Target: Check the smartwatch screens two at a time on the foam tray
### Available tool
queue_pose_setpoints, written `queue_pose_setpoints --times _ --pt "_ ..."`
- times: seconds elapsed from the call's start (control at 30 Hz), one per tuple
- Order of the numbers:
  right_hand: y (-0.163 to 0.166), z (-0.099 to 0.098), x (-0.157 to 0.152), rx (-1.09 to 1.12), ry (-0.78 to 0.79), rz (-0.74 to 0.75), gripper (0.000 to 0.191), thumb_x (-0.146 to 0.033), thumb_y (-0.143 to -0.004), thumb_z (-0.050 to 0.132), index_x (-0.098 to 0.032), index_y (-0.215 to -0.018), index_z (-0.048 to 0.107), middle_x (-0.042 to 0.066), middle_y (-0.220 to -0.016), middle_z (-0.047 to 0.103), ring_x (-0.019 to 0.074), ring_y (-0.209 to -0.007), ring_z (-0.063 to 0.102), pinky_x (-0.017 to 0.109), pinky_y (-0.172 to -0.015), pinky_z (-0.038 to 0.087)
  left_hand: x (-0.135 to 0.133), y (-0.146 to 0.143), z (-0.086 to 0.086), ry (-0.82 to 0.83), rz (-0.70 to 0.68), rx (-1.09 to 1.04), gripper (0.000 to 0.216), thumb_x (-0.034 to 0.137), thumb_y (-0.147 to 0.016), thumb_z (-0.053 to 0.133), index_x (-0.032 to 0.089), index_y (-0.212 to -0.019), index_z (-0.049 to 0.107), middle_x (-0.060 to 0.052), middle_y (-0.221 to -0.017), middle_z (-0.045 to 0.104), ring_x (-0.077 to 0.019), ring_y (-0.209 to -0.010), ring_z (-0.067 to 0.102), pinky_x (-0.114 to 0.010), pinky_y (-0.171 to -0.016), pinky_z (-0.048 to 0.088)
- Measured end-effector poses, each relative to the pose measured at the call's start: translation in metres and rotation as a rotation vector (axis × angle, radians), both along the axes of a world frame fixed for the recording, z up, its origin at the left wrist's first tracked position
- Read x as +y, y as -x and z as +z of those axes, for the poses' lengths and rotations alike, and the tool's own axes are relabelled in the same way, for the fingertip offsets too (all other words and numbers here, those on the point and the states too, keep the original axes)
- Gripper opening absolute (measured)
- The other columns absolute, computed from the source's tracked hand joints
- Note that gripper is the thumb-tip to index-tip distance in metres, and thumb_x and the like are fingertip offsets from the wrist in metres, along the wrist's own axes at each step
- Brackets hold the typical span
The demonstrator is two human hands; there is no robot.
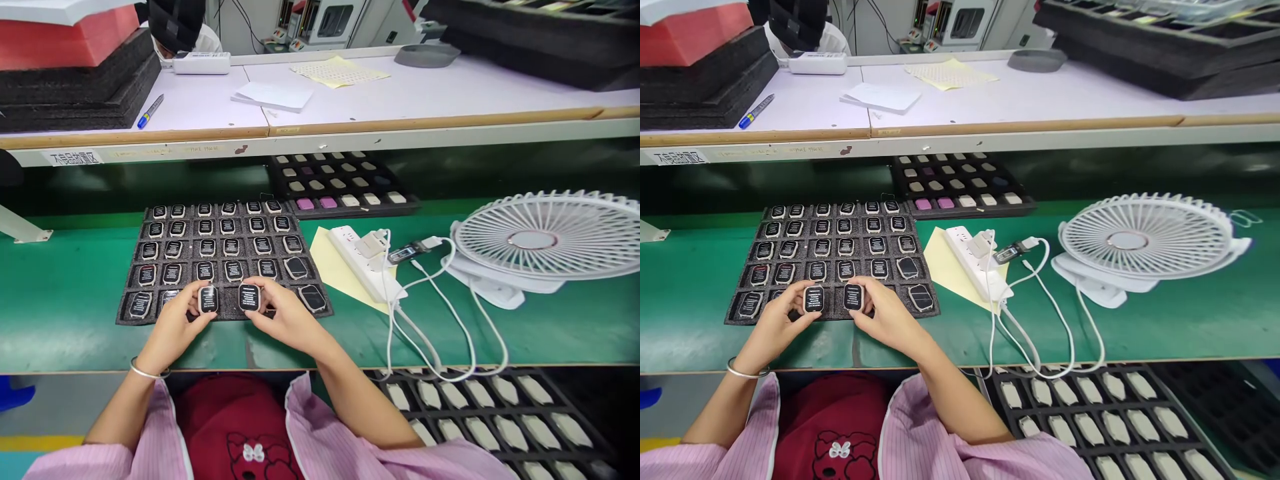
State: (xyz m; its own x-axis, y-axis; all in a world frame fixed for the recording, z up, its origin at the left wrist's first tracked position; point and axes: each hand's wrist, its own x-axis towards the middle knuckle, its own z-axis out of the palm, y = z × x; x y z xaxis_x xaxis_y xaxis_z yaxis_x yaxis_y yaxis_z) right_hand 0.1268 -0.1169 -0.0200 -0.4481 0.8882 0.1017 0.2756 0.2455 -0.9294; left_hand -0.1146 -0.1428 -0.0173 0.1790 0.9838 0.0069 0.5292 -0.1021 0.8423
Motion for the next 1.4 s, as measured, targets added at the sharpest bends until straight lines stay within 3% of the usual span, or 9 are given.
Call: queue_pose_setpoints --times 0.07,0.17,0.43,0.63,0.87,1.07,1.17,1.27,1.4 --pt "0.0 0.001 0.001 -0.24 -0.227 -0.094 0.041 -0.02 -0.079 0.068 -0.021 -0.119 0.06 0.012 -0.118 0.059 0.03 -0.113 0.058 0.051 -0.098 0.047 0.0 0.002 -0.003 -0.169 0.028 0.217 0.041 0.027 -0.084 0.07 0.025 -0.124 0.058 -0.006 -0.111 0.062 -0.0238 -0.1 0.059 -0.042 -0.093 0.05" --pt "0.007 -0.001 0.003 -0.46 -0.349 -0.102 0.04 -0.025 -0.077 0.074 -0.021 -0.116 0.066 0.016 -0.127 0.056 0.0352 -0.122 0.051 0.056 -0.102 0.042 -0.001 0.002 -0.008 -0.316 0.042 0.447 0.042 0.029 -0.082 0.074 0.024 -0.122 0.061 -0.009 -0.117 0.056 -0.0282 -0.109 0.051 -0.047 -0.099 0.045" --pt "-0.001 0.002 -0.004 -0.549 -0.512 -0.156 0.045 -0.042 -0.09 0.066 -0.025 -0.132 0.062 0.016 -0.14 0.053 0.0344 -0.127 0.048 0.052 -0.101 0.04 -0.002 -0.002 0.0 -0.372 0.058 0.663 0.065 0.037 -0.083 0.074 0.025 -0.142 0.05 -0.012 -0.122 0.052 -0.0293 -0.105 0.048 -0.046 -0.09 0.045" --pt "-0.071 0.002 -0.005 -0.625 -0.521 -0.58 0.033 -0.043 -0.099 0.048 -0.02 -0.111 0.069 0.013 -0.107 0.064 0.0286 -0.1 0.061 0.043 -0.087 0.042 0.011 -0.067 0.008 -0.395 -0.119 0.53 0.018 0.033 -0.092 0.064 0.023 -0.105 0.07 -0.007 -0.101 0.059 -0.024 -0.096 0.051 -0.039 -0.087 0.045" --pt "-0.089 -0.026 -0.01 -0.956 -0.405 -0.527 0.029 -0.042 -0.094 0.057 -0.016 -0.103 0.068 0.013 -0.095 0.066 0.0301 -0.089 0.06 0.04 -0.075 0.039 0.026 -0.13 0.001 -0.251 -0.099 0.792 0.042 0.047 -0.085 0.069 0.008 -0.099 0.068 -0.016 -0.101 0.06 -0.0332 -0.1 0.052 -0.047 -0.086 0.045" --pt "-0.081 -0.027 -0.012 -0.73 -0.384 -0.419 0.011 -0.029 -0.091 0.055 -0.019 -0.091 0.06 0.009 -0.089 0.066 0.0267 -0.086 0.062 0.036 -0.074 0.043 0.023 -0.133 -0.003 -0.234 -0.179 0.564 0.008 0.017 -0.088 0.059 0.017 -0.096 0.059 -0.011 -0.102 0.062 -0.029 -0.098 0.055 -0.045 -0.084 0.046" --pt "-0.081 -0.018 -0.01 -0.711 -0.335 -0.334 0.011 -0.023 -0.09 0.052 -0.019 -0.094 0.061 0.01 -0.092 0.07 0.028 -0.088 0.065 0.037 -0.076 0.045 0.026 -0.131 -0.005 -0.214 -0.29 0.417 0.019 0.007 -0.087 0.049 0.018 -0.1 0.059 -0.009 -0.098 0.066 -0.0268 -0.095 0.06 -0.045 -0.087 0.048" --pt "-0.086 -0.008 -0.005 -0.621 -0.241 -0.363 0.014 -0.027 -0.092 0.047 -0.021 -0.098 0.058 0.009 -0.09 0.072 0.0254 -0.079 0.067 0.034 -0.071 0.047 0.033 -0.121 0.002 -0.181 -0.243 0.175 0.023 0.01 -0.086 0.052 0.02 -0.105 0.06 -0.009 -0.103 0.068 -0.0244 -0.095 0.063 -0.042 -0.089 0.05" --pt "-0.091 0.004 0.011 -0.472 -0.12 -0.473 0.017 -0.034 -0.091 0.043 -0.022 -0.101 0.051 0.004 -0.079 0.068 0.0214 -0.06 0.06 0.031 -0.06 0.045 0.05 -0.094 0.026 0.094 -0.097 -0.318 0.017 0.024 -0.079 0.063 0.019 -0.094 0.057 -0.003 -0.085 0.065 -0.0168 -0.072 0.062 -0.03 -0.066 0.051"
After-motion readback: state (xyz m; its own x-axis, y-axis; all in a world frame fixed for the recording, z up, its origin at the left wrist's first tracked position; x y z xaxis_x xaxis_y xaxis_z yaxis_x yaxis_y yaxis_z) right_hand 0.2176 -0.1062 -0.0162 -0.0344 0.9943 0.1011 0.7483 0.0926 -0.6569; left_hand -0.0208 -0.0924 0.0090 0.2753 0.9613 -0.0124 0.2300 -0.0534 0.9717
